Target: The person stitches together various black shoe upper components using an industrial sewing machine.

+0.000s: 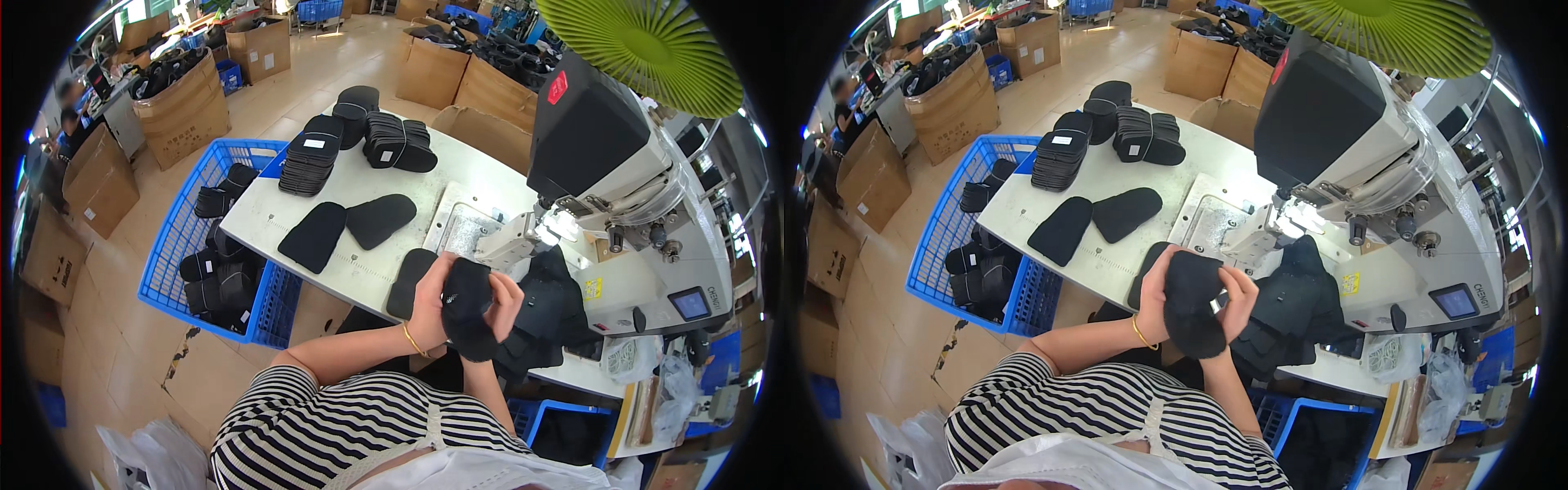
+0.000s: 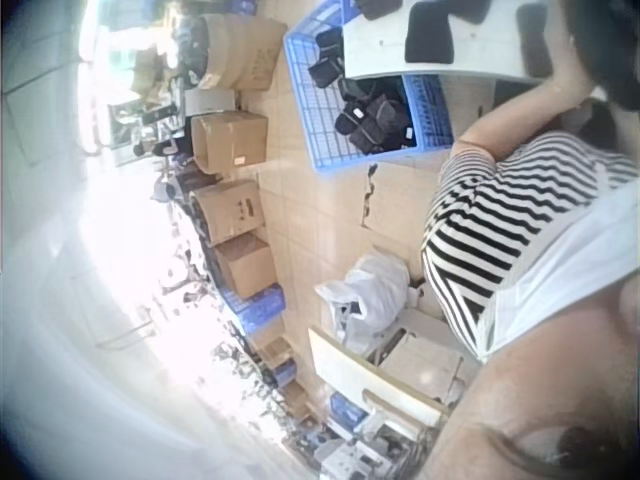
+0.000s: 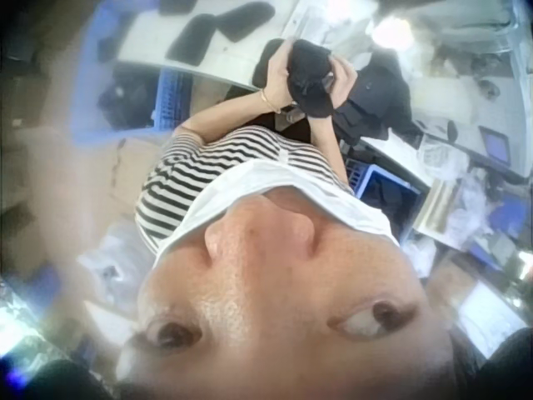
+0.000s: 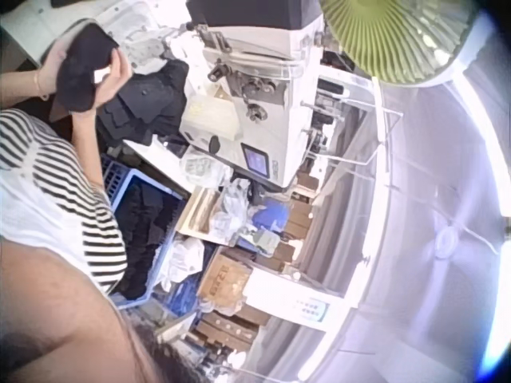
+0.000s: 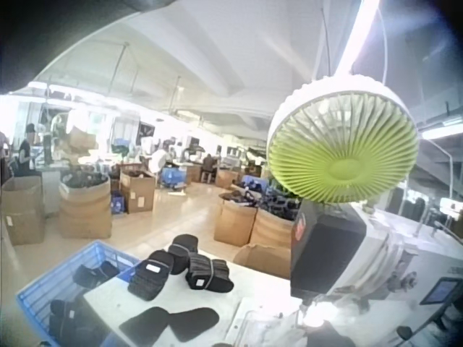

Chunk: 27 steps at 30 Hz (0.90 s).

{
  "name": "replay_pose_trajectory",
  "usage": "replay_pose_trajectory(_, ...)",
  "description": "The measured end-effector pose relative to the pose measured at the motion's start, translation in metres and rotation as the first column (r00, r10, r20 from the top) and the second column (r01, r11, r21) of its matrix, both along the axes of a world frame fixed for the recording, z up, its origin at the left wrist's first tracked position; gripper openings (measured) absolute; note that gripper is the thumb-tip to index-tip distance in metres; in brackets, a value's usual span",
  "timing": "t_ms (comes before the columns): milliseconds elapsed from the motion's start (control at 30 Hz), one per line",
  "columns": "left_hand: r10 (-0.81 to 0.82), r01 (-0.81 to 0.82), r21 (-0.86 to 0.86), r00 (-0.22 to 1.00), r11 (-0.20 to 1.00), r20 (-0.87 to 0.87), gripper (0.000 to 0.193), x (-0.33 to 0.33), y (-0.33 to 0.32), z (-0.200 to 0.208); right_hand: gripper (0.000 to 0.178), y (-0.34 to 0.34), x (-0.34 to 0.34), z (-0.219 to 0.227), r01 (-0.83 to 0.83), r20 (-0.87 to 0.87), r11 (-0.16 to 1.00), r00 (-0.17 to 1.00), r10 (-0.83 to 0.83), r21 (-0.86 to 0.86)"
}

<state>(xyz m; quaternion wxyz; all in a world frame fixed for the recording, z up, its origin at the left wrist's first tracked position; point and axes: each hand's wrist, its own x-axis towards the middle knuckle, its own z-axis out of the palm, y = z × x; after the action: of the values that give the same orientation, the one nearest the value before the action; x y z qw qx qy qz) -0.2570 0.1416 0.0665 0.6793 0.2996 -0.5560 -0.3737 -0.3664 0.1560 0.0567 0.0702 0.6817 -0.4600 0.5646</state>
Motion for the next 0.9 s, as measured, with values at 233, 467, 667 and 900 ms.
replay_pose_trajectory(233,0.037,-0.038,0.002,0.985,0.999,0.168,0.046,0.004,-0.002,-0.005,0.031,0.011,-0.007,0.023,-0.232,0.451,0.97,0.876,0.174,0.077)
replay_pose_trajectory(467,-0.341,0.366,0.092,0.915,0.926,-0.214,0.037,0.011,-0.01,0.012,0.017,0.021,-0.028,0.016,-0.508,0.452,0.836,0.808,0.378,0.21)
replay_pose_trajectory(667,-0.577,0.638,0.376,0.769,0.672,-0.275,0.032,0.012,0.001,0.005,0.019,0.046,-0.073,0.027,-0.839,0.828,0.319,0.518,0.217,0.441)
replay_pose_trajectory(900,-0.914,0.782,0.599,0.353,0.171,-0.2,0.022,0.034,0.007,0.021,0.02,0.056,-0.072,0.004,-0.804,0.752,0.351,0.584,0.306,0.48)
